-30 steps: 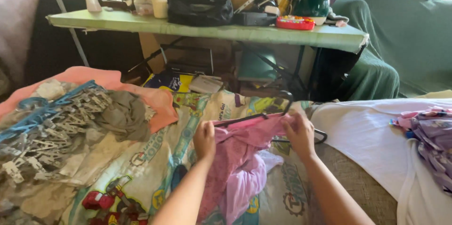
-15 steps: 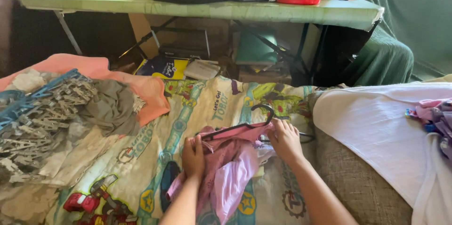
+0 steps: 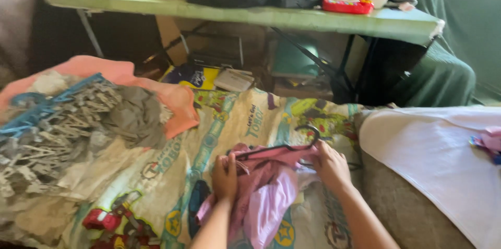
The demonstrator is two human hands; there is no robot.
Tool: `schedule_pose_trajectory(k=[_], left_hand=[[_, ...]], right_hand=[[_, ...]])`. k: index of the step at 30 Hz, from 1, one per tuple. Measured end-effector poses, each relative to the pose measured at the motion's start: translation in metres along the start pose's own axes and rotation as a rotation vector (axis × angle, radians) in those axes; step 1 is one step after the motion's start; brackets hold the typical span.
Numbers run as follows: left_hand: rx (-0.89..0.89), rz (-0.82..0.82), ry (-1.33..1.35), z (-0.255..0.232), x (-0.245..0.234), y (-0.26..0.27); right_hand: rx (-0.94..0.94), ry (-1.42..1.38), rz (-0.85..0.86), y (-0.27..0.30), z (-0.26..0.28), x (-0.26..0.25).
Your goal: The person removes several small garments from hangers and folds them on a bed. They handle a pink top, a patterned dress, and a pink shirt, placing each folded item into a neat pile.
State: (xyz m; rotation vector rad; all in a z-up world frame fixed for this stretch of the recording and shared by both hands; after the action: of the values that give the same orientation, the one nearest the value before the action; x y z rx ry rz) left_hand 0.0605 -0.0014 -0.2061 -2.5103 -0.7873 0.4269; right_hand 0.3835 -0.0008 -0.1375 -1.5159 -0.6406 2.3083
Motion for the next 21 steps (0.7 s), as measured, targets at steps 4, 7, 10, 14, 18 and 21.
schedule_pose_trajectory(k=[4, 7, 10, 14, 18, 21], left_hand=[[0.095, -0.063, -0.058, 0.008, 0.002, -0.005], [-0.015, -0.004, -0.034, 0.005, 0.000, 0.003], [0.018, -0.013, 0.019, 0.002, 0.000, -0.001], [0.014, -0.019, 0.006, -0.003, -0.003, 0.000], [-0.086, 0.023, 0.001, 0.000, -0.001, 0.000], [-0.010, -0.012, -0.010, 0.005, 0.001, -0.002]], right_hand=[[0.078, 0.043, 0.075, -0.004, -0.004, 0.007], [0.105, 0.084, 0.116, -0.002, -0.007, 0.008], [0.114, 0.088, 0.118, -0.004, -0.003, 0.004], [0.103, 0.055, 0.099, -0.002, -0.004, 0.005], [0.099, 0.055, 0.098, -0.004, -0.011, 0.011], [0.096, 0.039, 0.099, -0.004, -0.013, 0.013]])
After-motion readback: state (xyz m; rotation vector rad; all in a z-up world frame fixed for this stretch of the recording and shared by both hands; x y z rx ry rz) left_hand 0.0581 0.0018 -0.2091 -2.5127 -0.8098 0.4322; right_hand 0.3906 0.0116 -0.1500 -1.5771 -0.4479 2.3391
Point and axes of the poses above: each hand's wrist, its own y-axis away from the middle knuckle, its own x-axis out of the palm, z = x × y, the point moved 2 cm from there along -y, towards the middle knuckle, and after that the axes turned 5 degrees about x, right-handed, at the moved point
